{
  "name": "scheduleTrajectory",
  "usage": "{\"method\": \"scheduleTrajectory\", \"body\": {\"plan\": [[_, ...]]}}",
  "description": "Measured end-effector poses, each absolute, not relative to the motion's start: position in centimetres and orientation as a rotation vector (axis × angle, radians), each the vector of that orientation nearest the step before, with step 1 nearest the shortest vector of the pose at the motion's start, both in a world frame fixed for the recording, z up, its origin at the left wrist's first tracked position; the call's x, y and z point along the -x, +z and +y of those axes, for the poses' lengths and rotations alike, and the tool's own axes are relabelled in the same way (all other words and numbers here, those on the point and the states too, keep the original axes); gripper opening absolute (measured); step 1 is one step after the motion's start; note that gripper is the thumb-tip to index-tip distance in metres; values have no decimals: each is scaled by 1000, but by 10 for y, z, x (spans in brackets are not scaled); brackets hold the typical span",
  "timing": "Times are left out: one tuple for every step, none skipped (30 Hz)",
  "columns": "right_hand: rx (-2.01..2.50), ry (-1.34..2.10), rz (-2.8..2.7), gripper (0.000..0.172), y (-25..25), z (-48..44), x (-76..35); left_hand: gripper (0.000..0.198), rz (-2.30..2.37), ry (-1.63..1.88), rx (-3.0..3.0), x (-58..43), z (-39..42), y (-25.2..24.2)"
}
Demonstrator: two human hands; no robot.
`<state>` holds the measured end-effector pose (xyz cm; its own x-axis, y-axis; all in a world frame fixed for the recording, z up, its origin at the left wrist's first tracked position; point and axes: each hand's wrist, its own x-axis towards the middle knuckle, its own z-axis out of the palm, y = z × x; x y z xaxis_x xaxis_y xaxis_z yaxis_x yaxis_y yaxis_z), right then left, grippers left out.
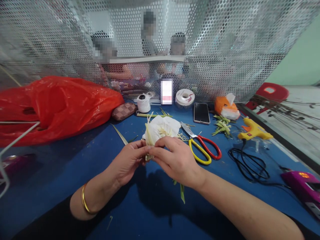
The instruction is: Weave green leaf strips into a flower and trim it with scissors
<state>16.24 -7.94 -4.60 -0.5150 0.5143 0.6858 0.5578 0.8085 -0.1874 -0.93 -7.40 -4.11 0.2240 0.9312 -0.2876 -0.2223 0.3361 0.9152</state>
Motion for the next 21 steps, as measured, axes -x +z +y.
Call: {"method": "scheduleTrajectory", "body": {"plan": [[777,-70,-2218,14,-47,-79,-163,26,1023,953,-882,9,-74,-41],[766,-74,-2219,14,-47,-79,-163,26,1024,950,-890,9,-74,-41],[755,-82,-2223,14,-47,-79,-163,26,1025,948,-897,10,-74,-41],[745,-90,-2227,14,-48,-79,-163,26,1024,947,-902,10,-74,-41],[741,-95,-2230,14,-48,-79,-164,27,1024,950,-905,10,-74,-42],[741,-95,-2234,14,-48,-79,-164,27,1023,954,-907,10,-74,-42],[743,-92,-2238,13,-48,-79,-164,27,1023,960,-908,10,-74,-42],[746,-89,-2238,13,-47,-79,-164,26,1022,964,-911,10,-74,-42],[751,-87,-2238,13,-47,-79,-164,26,1021,968,-916,10,-74,-42],[756,-90,-2236,14,-47,-79,-163,26,1021,970,-921,10,-74,-43],[754,-100,-2231,15,-46,-79,-163,26,1023,968,-926,10,-73,-43],[742,-119,-2222,16,-45,-79,-163,25,1027,965,-930,10,-73,-43],[720,-146,-2211,17,-44,-79,-162,24,1032,964,-933,10,-73,-43],[691,-176,-2205,16,-44,-78,-162,23,1039,962,-934,10,-73,-43],[662,-205,-2206,15,-43,-78,-161,21,1045,961,-933,10,-73,-43],[639,-230,-2211,14,-43,-77,-161,20,1050,960,-931,10,-73,-43],[622,-249,-2220,13,-42,-77,-161,19,1053,959,-929,10,-73,-43],[613,-265,-2230,11,-43,-77,-160,18,1055,956,-925,10,-73,-43],[608,-278,-2235,10,-43,-77,-160,18,1057,952,-920,10,-73,-43],[605,-292,-2233,8,-44,-77,-160,18,1059,946,-916,10,-73,-43],[606,-306,-2227,7,-46,-78,-160,18,1060,940,-912,10,-73,-43]]}}
